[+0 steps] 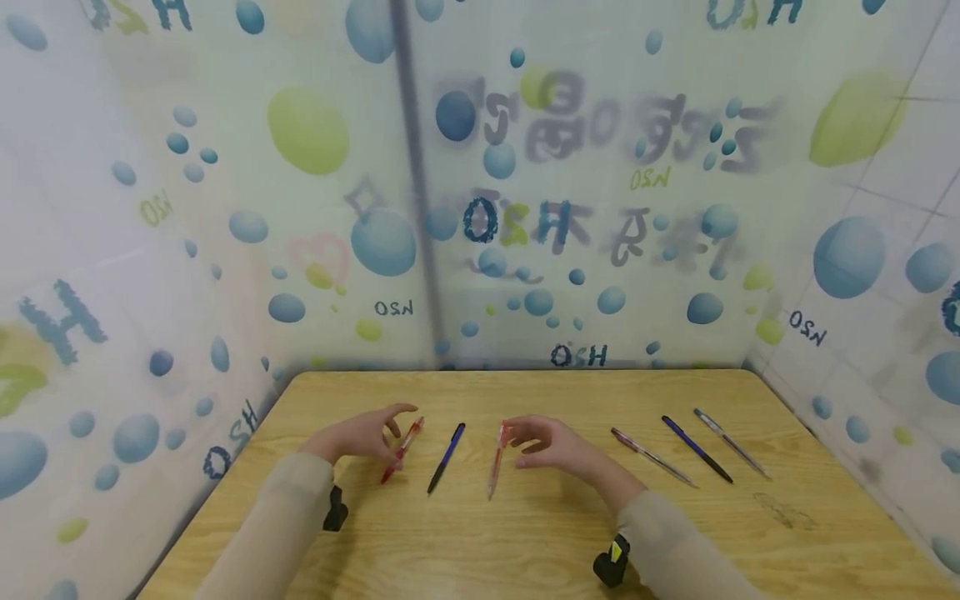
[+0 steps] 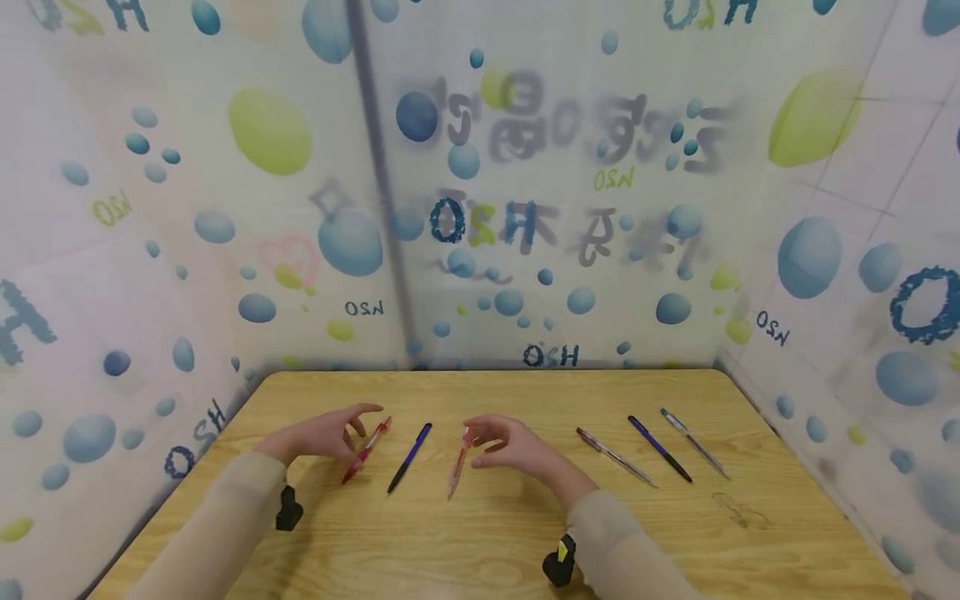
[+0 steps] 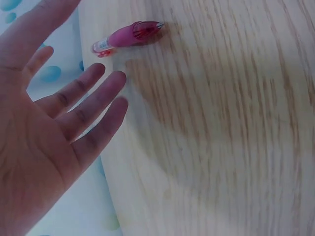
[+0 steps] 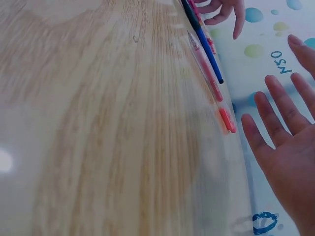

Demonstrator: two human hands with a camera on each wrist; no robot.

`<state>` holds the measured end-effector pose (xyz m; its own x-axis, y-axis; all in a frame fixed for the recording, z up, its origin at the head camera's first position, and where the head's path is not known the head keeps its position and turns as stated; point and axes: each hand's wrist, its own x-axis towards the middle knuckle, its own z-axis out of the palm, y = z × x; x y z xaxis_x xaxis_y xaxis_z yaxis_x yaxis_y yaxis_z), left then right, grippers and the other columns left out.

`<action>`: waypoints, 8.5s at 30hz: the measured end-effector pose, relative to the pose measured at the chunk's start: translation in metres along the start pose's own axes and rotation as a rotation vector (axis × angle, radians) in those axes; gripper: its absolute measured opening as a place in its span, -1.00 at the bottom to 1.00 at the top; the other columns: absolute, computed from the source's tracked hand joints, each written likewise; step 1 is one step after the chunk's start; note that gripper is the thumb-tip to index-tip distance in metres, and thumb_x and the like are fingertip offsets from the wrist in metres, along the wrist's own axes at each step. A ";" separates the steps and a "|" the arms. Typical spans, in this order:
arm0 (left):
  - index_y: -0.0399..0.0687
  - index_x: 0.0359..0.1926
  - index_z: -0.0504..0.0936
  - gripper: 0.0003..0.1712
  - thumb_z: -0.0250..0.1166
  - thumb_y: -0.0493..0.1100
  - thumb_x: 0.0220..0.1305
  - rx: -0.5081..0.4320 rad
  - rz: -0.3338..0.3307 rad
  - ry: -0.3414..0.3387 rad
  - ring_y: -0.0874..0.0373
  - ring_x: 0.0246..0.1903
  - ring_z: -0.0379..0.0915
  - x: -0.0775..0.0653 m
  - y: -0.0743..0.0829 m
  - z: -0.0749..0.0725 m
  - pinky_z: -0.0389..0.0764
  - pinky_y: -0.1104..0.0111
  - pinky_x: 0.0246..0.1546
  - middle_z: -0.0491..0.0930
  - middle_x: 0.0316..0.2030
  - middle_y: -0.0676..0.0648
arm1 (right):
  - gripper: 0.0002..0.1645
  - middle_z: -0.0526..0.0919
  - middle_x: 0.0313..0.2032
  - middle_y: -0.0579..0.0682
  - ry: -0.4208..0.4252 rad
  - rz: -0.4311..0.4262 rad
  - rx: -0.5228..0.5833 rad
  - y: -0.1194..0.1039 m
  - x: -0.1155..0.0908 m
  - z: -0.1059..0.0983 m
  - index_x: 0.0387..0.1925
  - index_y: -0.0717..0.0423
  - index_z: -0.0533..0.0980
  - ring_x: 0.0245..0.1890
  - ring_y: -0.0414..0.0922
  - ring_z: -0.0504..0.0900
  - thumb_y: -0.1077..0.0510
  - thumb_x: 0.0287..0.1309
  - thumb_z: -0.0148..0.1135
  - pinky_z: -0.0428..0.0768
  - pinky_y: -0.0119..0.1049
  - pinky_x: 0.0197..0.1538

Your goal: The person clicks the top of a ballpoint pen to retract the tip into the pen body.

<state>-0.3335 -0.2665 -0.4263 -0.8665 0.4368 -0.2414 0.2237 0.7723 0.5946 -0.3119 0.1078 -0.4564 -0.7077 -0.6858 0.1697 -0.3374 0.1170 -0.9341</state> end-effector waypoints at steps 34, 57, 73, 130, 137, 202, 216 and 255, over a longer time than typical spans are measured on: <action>-0.16 0.37 0.34 0.02 0.63 -0.18 -0.14 0.280 0.042 -0.023 -0.11 0.06 0.41 0.012 0.005 0.015 0.44 0.03 0.08 0.47 0.04 -0.22 | -0.24 0.49 0.20 0.16 -0.203 0.123 -0.045 0.011 0.028 -0.006 0.31 0.25 0.36 0.20 0.04 0.45 0.40 0.05 0.40 0.44 -0.07 0.21; -0.04 0.50 0.14 0.17 0.52 -0.49 -0.12 -0.037 0.006 0.003 0.06 -0.27 0.50 0.010 0.013 0.018 0.57 0.27 -0.44 0.31 0.24 -0.30 | -0.38 0.53 0.12 0.20 -0.010 -0.015 -0.055 0.002 0.040 0.005 0.19 0.24 0.47 0.15 0.19 0.44 0.44 0.04 0.37 0.41 0.07 0.20; 0.18 0.52 0.10 0.10 0.41 -0.49 0.06 -0.184 0.165 0.062 0.02 -0.19 0.56 0.018 0.055 0.024 0.61 0.20 -0.27 0.25 0.29 -0.26 | -0.35 0.56 0.08 0.16 0.222 -0.059 -0.107 -0.008 0.045 0.018 0.18 0.08 0.50 0.11 0.24 0.44 0.19 0.02 0.51 0.35 0.20 0.19; 0.57 0.50 -0.07 0.20 0.41 -0.41 0.13 -0.476 0.549 0.316 0.05 -0.08 0.53 0.022 0.166 0.088 0.65 0.31 -0.25 0.45 0.08 -0.11 | -0.21 0.56 -0.02 0.22 0.361 -0.264 -0.135 -0.089 -0.007 -0.005 0.42 0.21 0.21 -0.05 0.10 0.59 0.39 0.20 0.27 0.41 0.15 0.17; 0.57 0.51 -0.13 0.21 0.39 -0.40 0.15 -0.482 0.563 0.327 0.12 -0.08 0.51 0.019 0.168 0.094 0.64 0.32 -0.19 0.48 -0.01 -0.04 | -0.24 0.60 -0.15 0.19 0.352 -0.245 -0.149 -0.102 -0.012 -0.005 0.40 0.26 0.23 -0.08 -0.01 0.59 0.42 0.20 0.26 0.41 0.16 0.16; 0.42 0.52 0.03 0.10 0.38 -0.41 0.17 -0.433 0.567 0.329 0.13 -0.11 0.54 0.010 0.167 0.096 0.64 0.33 -0.19 0.51 0.04 -0.06 | -0.38 0.46 -0.38 0.15 0.326 -0.392 0.002 -0.080 -0.005 -0.008 0.29 0.24 0.29 -0.45 -0.09 0.46 0.49 0.22 0.17 0.60 -0.24 -0.27; 0.15 0.46 0.27 -0.11 0.36 -0.44 0.17 -0.391 0.574 0.320 0.10 -0.15 0.55 0.002 0.157 0.093 0.63 0.34 -0.18 0.45 0.13 -0.11 | -0.14 0.57 -0.09 0.20 0.316 -0.272 -0.050 -0.083 -0.004 -0.006 0.43 0.12 0.19 -0.20 -0.02 0.56 0.49 0.14 0.27 0.56 -0.23 -0.09; -0.02 0.49 0.19 -0.09 0.34 -0.47 0.17 -0.314 0.370 0.271 -0.27 -0.09 0.52 -0.031 0.047 0.035 0.65 0.30 -0.21 0.47 0.09 -0.28 | -0.30 0.56 0.08 0.10 0.114 -0.104 -0.209 -0.030 -0.035 -0.028 0.29 0.12 0.38 0.11 0.04 0.50 0.20 0.13 0.42 0.40 0.14 0.17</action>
<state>-0.2806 -0.2274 -0.4174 -0.8488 0.4861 0.2081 0.4267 0.3972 0.8125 -0.2939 0.1485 -0.4259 -0.7240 -0.6176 0.3072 -0.5248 0.2041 -0.8264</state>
